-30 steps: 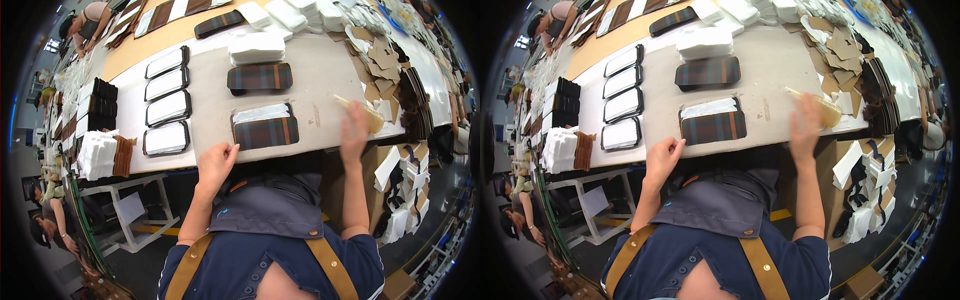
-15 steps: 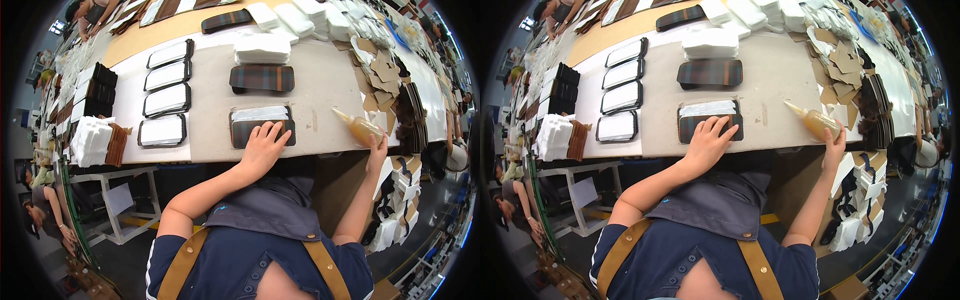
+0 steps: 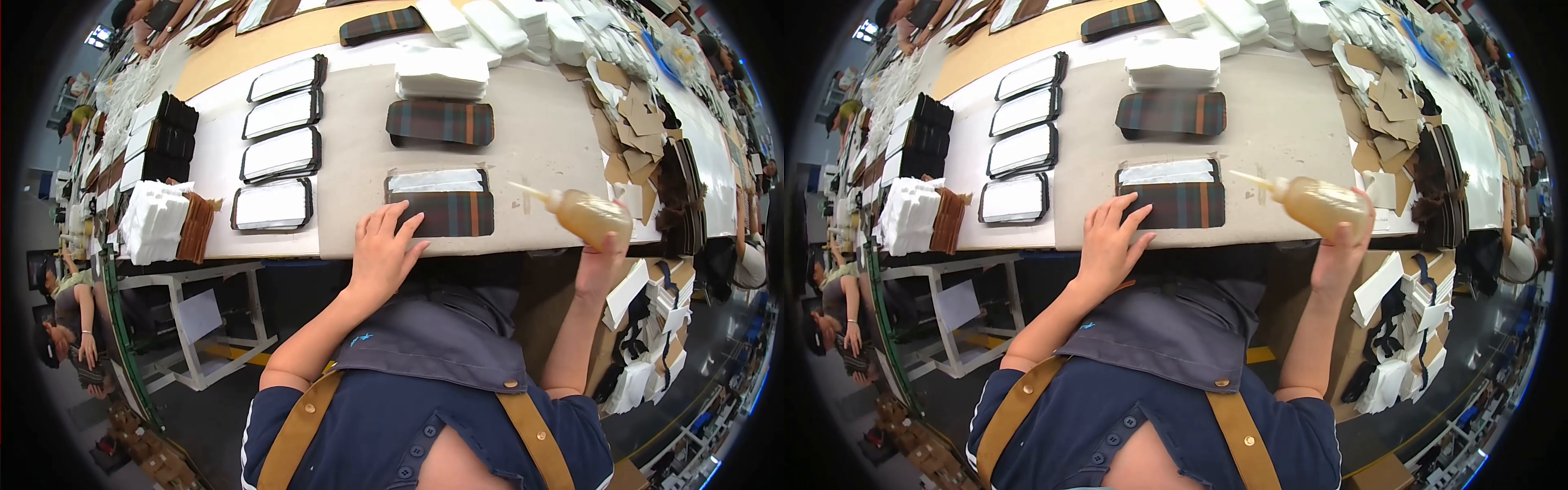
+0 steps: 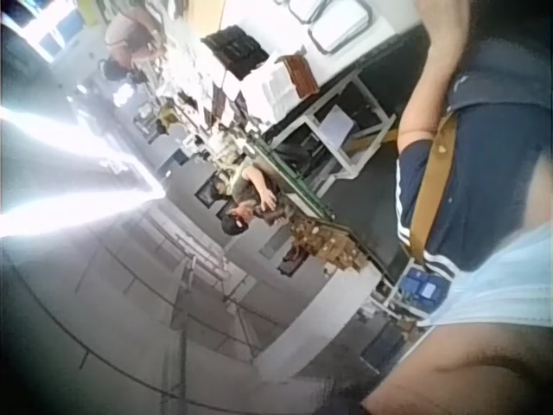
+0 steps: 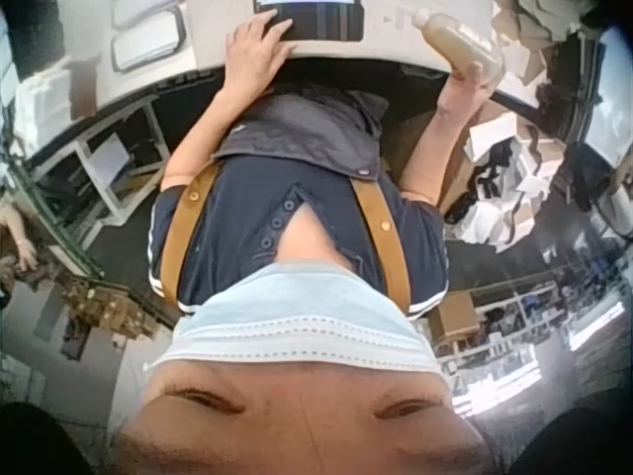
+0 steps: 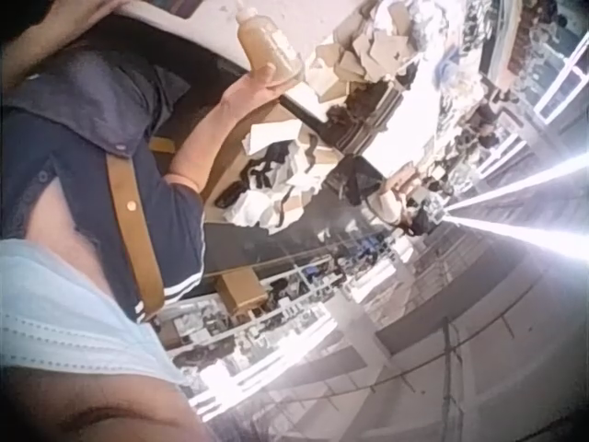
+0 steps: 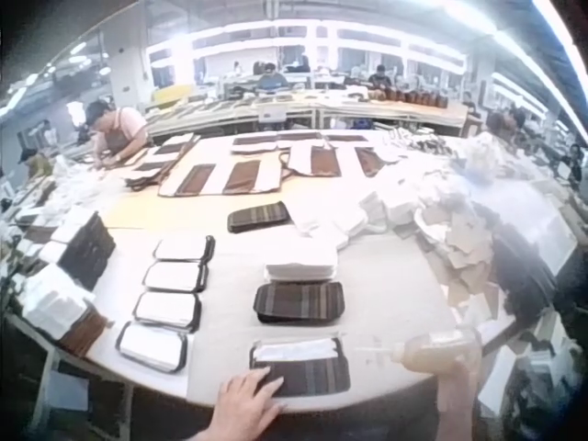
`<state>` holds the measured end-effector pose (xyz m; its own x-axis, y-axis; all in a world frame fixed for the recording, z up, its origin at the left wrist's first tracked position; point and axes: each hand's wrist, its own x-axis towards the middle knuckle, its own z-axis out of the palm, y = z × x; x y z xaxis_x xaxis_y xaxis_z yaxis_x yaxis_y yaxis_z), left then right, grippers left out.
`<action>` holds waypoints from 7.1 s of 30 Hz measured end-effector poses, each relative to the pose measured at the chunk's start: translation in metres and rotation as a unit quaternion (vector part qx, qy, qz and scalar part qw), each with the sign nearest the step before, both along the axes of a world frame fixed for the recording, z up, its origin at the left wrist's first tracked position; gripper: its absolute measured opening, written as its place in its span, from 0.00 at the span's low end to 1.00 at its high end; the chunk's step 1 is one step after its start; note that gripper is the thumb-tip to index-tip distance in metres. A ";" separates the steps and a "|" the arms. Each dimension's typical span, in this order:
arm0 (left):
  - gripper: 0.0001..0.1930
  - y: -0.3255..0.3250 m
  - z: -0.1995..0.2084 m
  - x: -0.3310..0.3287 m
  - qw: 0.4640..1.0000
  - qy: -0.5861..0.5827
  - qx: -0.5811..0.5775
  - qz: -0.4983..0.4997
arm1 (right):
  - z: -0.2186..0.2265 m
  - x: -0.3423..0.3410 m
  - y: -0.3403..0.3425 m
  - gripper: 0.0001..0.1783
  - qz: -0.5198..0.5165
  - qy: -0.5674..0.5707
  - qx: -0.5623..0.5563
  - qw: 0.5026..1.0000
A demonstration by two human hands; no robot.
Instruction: Apply adhesive to leather components and assemble them to form phone cases or wallets.
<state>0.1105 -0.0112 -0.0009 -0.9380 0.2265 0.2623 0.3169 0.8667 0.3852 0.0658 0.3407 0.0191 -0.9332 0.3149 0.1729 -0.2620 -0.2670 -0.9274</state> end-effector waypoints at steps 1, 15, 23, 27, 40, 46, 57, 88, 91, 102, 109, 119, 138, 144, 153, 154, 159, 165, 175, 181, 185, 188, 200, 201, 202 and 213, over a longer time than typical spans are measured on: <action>0.22 -0.001 0.000 -0.001 1.000 0.000 0.001 -0.003 | 0.001 0.004 -0.016 0.42 0.000 0.020 0.076 0.997; 0.19 -0.004 0.003 -0.006 1.000 0.000 0.021 -0.005 | -0.024 0.037 -0.066 0.34 -0.072 0.059 0.257 0.962; 0.19 -0.004 0.002 -0.006 1.000 -0.001 0.021 -0.003 | -0.020 0.036 -0.071 0.33 -0.070 0.080 0.303 0.947; 0.19 -0.004 0.002 -0.006 1.000 0.000 0.022 -0.004 | -0.018 0.037 -0.074 0.33 -0.065 0.091 0.308 0.945; 0.19 -0.008 0.000 -0.006 0.999 0.002 0.036 -0.004 | -0.029 0.032 -0.087 0.35 -0.022 0.157 0.324 0.933; 0.16 -0.014 -0.001 -0.001 0.998 0.011 0.060 0.002 | -0.029 0.028 -0.106 0.36 0.007 0.197 0.352 0.915; 0.13 -0.031 -0.010 0.012 0.994 0.035 0.084 0.065 | -0.032 0.014 -0.148 0.37 0.075 0.268 0.348 0.895; 0.08 -0.045 -0.023 0.004 0.984 0.054 0.136 0.098 | -0.001 -0.078 -0.137 0.36 0.314 0.019 0.169 0.934; 0.08 -0.045 -0.023 0.004 0.984 0.049 0.139 0.102 | 0.000 -0.075 -0.134 0.36 0.328 0.016 0.183 0.926; 0.09 -0.045 -0.024 0.003 0.982 0.054 0.152 0.099 | -0.004 -0.053 -0.110 0.41 0.366 -0.024 0.076 0.927; 0.11 -0.032 -0.007 -0.005 0.978 0.099 0.180 0.048 | -0.005 -0.063 -0.030 0.48 0.191 -0.096 -0.209 0.954; 0.24 0.036 -0.008 -0.024 0.990 0.005 0.045 -0.133 | 0.008 -0.056 -0.010 0.43 0.131 -0.005 0.132 0.983; 0.22 0.038 -0.007 -0.024 0.993 0.012 0.029 -0.116 | 0.006 -0.057 -0.010 0.40 0.157 0.009 0.231 0.960; 0.20 0.038 -0.006 -0.027 0.992 0.016 0.038 -0.123 | 0.001 -0.031 -0.001 0.44 0.169 -0.025 0.191 0.967; 0.23 0.010 0.000 -0.062 0.980 0.000 0.032 -0.197 | -0.019 0.058 -0.019 0.47 -0.033 -0.039 0.053 0.997; 0.24 0.008 0.004 -0.066 0.978 0.007 -0.013 -0.209 | -0.018 0.068 -0.031 0.46 -0.066 -0.010 0.098 0.993; 0.26 0.002 0.012 -0.085 0.965 -0.011 -0.058 -0.254 | -0.028 0.091 -0.068 0.47 -0.093 0.051 0.169 0.980; 0.24 0.002 0.013 -0.101 0.957 -0.021 -0.051 -0.284 | -0.033 0.094 -0.073 0.45 -0.080 0.100 0.234 0.964; 0.21 0.005 0.023 -0.116 0.942 -0.049 -0.090 -0.321 | -0.046 0.087 -0.102 0.46 0.026 0.186 0.259 0.947; 0.21 0.005 0.024 -0.118 0.936 -0.066 -0.096 -0.332 | -0.048 0.076 -0.128 0.45 0.079 0.216 0.272 0.934; 0.21 0.003 0.024 -0.118 0.936 -0.076 -0.094 -0.332 | -0.049 0.069 -0.147 0.46 0.119 0.241 0.269 0.925; 0.22 0.003 0.025 -0.121 0.933 -0.084 -0.094 -0.336 | -0.050 0.068 -0.151 0.48 0.140 0.248 0.271 0.919; 0.18 -0.047 0.025 -0.122 0.963 -0.011 0.211 -0.168 | -0.044 -0.036 0.029 0.37 -0.282 -0.055 0.149 0.946; 0.18 -0.050 0.026 -0.117 0.968 0.008 0.211 -0.135 | -0.049 -0.046 0.048 0.37 -0.315 -0.054 0.182 0.930; 0.18 -0.053 0.027 -0.111 0.972 0.027 0.210 -0.101 | -0.058 -0.055 0.068 0.36 -0.348 -0.053 0.213 0.911; 0.17 -0.067 0.018 -0.099 0.965 0.057 0.257 0.017 | 0.017 -0.124 -0.071 0.16 -0.117 0.138 0.405 0.896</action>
